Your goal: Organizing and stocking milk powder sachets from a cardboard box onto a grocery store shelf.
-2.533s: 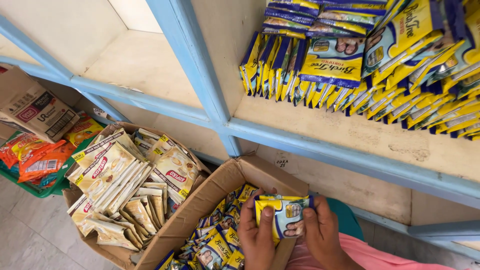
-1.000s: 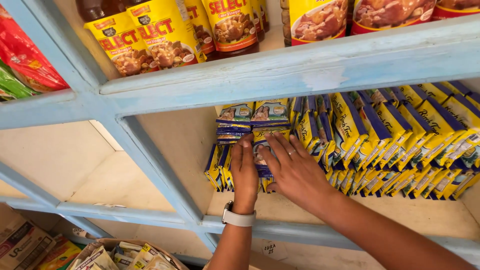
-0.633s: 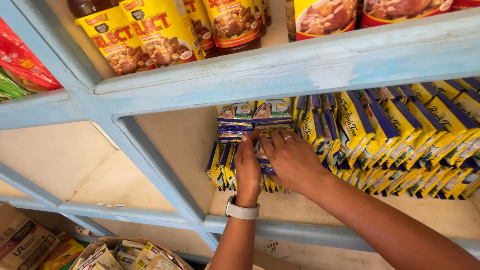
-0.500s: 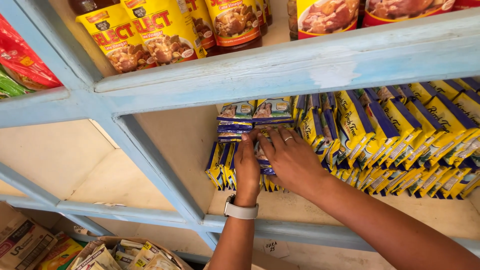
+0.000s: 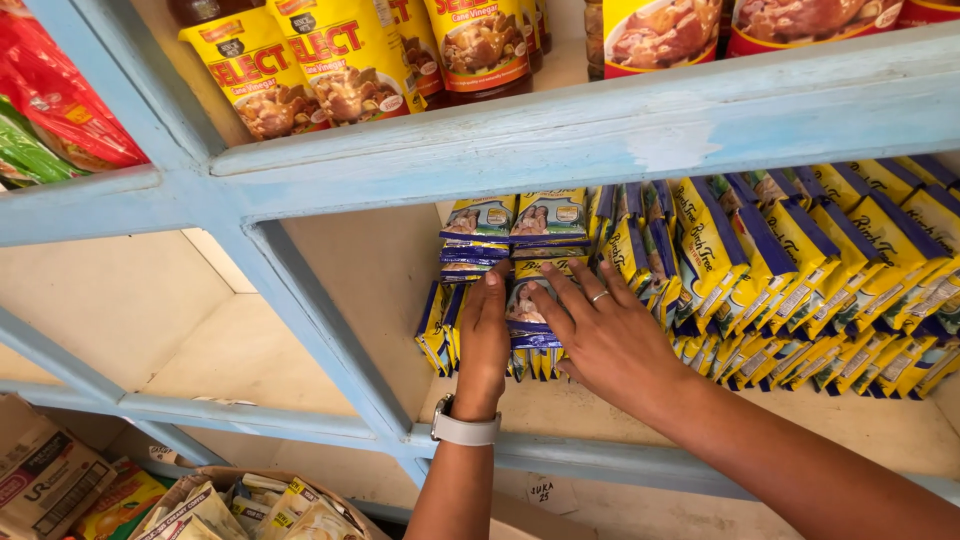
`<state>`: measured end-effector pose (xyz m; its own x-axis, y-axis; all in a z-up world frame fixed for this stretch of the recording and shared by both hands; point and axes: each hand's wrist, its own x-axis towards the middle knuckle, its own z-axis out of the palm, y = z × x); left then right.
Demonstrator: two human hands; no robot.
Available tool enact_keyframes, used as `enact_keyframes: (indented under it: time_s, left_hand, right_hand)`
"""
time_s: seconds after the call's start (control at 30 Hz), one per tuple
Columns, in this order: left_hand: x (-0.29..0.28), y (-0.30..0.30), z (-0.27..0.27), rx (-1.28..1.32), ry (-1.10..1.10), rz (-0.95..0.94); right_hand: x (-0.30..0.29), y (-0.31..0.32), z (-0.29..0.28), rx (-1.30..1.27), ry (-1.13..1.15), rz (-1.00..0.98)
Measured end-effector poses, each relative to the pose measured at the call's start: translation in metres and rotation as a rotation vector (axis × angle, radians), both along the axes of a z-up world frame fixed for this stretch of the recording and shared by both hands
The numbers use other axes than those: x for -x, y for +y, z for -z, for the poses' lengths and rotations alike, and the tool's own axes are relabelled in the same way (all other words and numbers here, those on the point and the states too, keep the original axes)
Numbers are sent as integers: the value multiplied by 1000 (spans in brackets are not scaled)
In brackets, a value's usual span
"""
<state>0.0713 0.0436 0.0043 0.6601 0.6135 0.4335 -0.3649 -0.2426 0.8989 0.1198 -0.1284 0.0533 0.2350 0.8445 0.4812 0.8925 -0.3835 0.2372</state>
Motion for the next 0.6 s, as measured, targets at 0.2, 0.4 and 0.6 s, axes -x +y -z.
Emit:
enact_keyframes:
  time_s: [0.2, 0.4, 0.6]
  left_hand:
    - [50, -9, -1, -99, -82, -79]
    - [171, -26, 95, 186, -68, 225]
    - [256, -17, 293, 380, 284, 28]
  right_hand:
    - [15, -10, -9, -16, -39, -24]
    - [78, -38, 62, -233, 277, -700]
    - [134, -3, 234, -83, 717, -893]
